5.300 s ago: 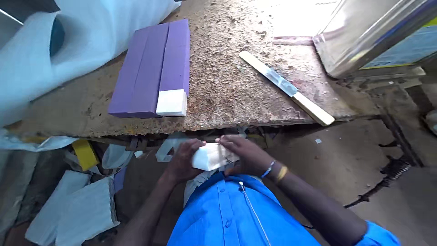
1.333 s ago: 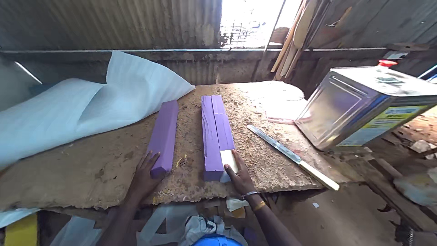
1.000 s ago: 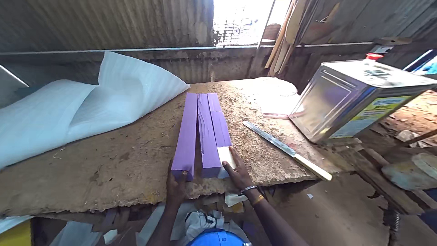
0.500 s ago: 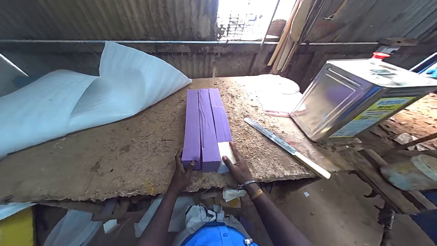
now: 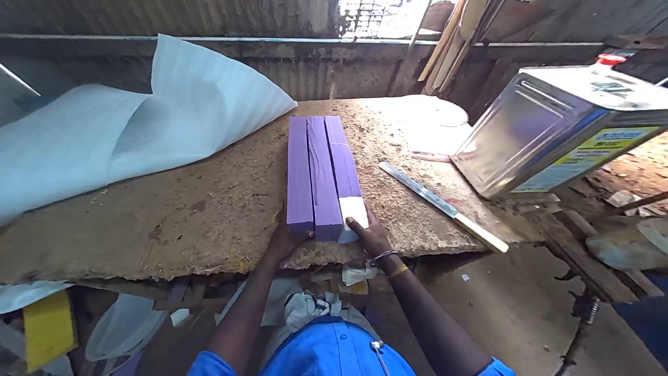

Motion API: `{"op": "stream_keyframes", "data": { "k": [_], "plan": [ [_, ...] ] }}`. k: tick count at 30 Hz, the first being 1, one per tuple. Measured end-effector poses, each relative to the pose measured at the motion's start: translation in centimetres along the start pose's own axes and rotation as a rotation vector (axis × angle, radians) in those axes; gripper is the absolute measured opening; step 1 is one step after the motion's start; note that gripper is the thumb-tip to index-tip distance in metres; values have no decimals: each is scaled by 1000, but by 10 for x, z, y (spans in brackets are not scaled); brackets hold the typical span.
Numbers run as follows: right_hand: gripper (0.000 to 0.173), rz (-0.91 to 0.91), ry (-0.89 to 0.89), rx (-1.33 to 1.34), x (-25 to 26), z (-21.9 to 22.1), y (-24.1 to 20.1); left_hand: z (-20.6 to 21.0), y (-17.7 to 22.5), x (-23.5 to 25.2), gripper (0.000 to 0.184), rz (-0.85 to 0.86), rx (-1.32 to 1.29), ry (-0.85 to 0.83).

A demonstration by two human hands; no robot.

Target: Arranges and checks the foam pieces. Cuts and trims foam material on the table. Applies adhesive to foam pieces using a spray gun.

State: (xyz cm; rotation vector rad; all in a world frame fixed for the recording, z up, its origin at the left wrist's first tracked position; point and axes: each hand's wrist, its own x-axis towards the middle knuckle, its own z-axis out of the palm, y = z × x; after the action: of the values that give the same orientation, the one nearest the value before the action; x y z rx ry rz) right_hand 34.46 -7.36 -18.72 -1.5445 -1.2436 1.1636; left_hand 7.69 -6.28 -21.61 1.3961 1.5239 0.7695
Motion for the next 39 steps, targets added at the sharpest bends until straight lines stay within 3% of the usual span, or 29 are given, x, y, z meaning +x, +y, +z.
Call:
{"op": "stream_keyframes", "data": {
  "k": [5,12,20,24,27,32,34,37,39],
  "plan": [
    [90,10,7,32,-2,1,-3,-4,3,-14,110,32,90,26],
    [93,48,17,18,-4,6,2,3,9,-17,125,-12,65,22],
    [85,-29,13,74,-35,-22,-34,23,16,-56,113,114,-99,122],
    [90,27,27,-36,-41,-33,-13,40,1,-62,114,54,-13,81],
    [88,69,38,-35,-37,-35,6,43,0,-59,104,5,30,48],
    [94,22,57,-97,-41,-33,4,37,17,-64,69,-67,129,4],
    [94,-36,42,-67,-49,-51,11,36,27,-71,70,-29,97,-10],
    [75,-239,249,-87,-64,-100,62,26,26,-76,102,165,10,54],
    [56,-275,519,-137,-77,-152,110,17,24,-70,94,283,-115,36]
  ]
}}
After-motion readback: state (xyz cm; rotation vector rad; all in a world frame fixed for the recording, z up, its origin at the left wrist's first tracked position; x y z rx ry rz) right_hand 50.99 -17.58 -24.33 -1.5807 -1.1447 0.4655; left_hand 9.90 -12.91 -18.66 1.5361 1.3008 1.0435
